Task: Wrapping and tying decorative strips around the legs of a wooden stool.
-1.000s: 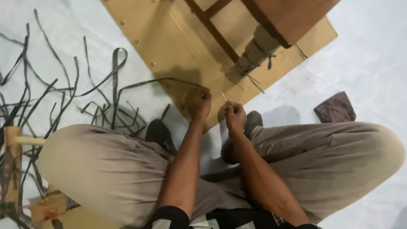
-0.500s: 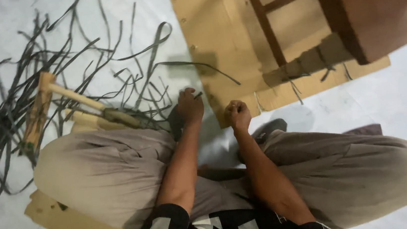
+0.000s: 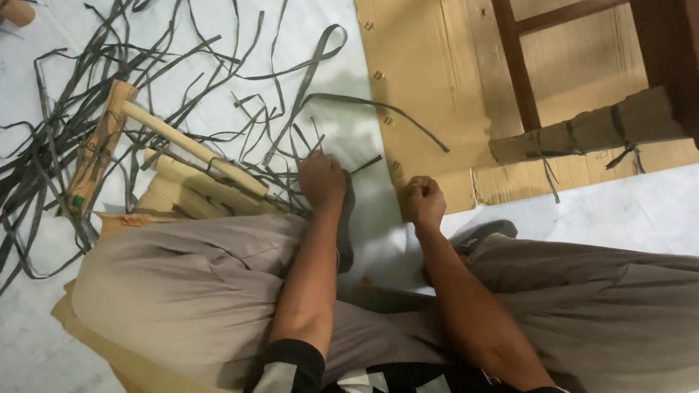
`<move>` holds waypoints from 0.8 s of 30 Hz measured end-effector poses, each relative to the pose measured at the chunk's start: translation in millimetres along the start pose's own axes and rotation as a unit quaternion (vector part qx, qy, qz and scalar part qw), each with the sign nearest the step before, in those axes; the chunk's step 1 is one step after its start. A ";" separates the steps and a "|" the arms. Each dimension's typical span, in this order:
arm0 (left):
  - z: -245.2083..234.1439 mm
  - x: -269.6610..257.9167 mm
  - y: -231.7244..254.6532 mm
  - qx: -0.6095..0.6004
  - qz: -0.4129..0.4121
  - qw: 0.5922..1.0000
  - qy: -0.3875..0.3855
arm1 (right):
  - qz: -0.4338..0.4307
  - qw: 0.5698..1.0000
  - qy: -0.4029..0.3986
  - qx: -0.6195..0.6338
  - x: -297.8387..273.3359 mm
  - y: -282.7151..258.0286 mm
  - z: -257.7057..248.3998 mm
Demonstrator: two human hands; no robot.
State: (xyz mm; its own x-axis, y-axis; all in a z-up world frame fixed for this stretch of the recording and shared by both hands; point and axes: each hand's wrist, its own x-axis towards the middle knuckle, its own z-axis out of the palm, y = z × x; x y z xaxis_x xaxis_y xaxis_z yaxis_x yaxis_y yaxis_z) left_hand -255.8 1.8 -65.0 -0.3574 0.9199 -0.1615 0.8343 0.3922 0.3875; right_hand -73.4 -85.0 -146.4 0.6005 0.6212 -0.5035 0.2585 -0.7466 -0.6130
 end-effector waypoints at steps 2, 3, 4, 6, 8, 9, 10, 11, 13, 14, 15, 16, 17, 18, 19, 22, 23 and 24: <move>-6.5 -2.7 0.7 -0.001 0.007 1.000 -0.006 | -0.006 1.000 0.000 -0.011 -2.1 -9.9 -9.4; -9.8 -4.4 0.7 0.000 0.015 1.000 -0.012 | -0.012 1.000 0.000 -0.021 -3.9 -14.2 -13.7; -10.5 -3.1 3.0 -0.001 0.017 1.000 -0.014 | -0.011 1.000 0.001 -0.021 -1.4 -12.8 -13.4; -13.1 1.3 7.9 -0.090 0.155 0.968 0.175 | -0.019 1.000 -0.002 -0.001 4.4 -12.0 -11.4; -5.3 8.2 22.5 -0.193 0.172 0.952 0.162 | -0.023 0.999 0.007 0.027 11.9 -8.5 -8.0; -1.4 11.6 30.1 -0.293 0.186 0.926 0.147 | -0.029 0.998 0.015 0.055 15.6 -6.9 -6.3; 9.4 15.0 35.1 -0.293 0.189 0.926 0.145 | -0.027 0.998 0.017 0.057 3.3 -28.7 -18.2; 20.3 19.0 41.3 -0.367 0.164 0.913 0.069 | -0.036 0.985 -0.017 0.169 -7.9 -51.2 -30.3; 18.1 18.9 61.8 -0.437 0.139 0.889 -0.012 | -0.044 0.957 -0.047 0.282 -23.9 -85.4 -53.0; 4.9 14.8 76.1 -0.470 0.087 0.868 -0.134 | -0.092 0.944 -0.058 0.311 -28.6 -97.1 -63.4; -8.3 11.0 90.9 -0.493 0.033 0.831 -0.255 | -0.139 0.928 -0.068 0.340 -33.0 -109.4 -73.9; -9.7 7.4 97.2 -0.492 0.037 0.831 -0.258 | -0.139 0.927 -0.064 0.342 -27.8 -107.3 -74.1; -10.6 3.1 103.8 -0.498 0.048 0.820 -0.278 | -0.140 0.916 -0.073 0.369 -22.6 -104.5 -74.8; -11.4 -1.3 110.3 -0.502 0.060 0.809 -0.298 | -0.140 0.904 -0.081 0.397 -17.2 -101.7 -75.6; -3.8 0.3 114.5 -0.502 0.064 0.808 -0.302 | -0.141 0.903 -0.076 0.399 -23.6 -110.2 -83.8; 19.2 0.1 122.8 -0.485 0.028 0.819 -0.305 | -0.140 0.871 -0.091 0.462 -33.3 -119.1 -104.2; 26.5 -0.1 124.2 -0.487 0.042 0.823 -0.288 | -0.121 0.870 -0.113 0.465 -28.4 -113.4 -107.9; 33.9 -0.2 125.7 -0.490 0.056 0.827 -0.271 | -0.102 0.868 -0.134 0.467 -23.5 -107.8 -111.7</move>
State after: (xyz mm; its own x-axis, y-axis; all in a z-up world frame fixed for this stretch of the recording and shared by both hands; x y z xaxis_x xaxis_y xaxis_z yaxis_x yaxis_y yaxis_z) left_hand -136.7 51.0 -47.0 0.1606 0.9211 -0.3547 0.0133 0.3573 0.9339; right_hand -30.9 -45.7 -0.5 0.3842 0.8444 -0.3733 -0.4626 -0.1738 -0.8694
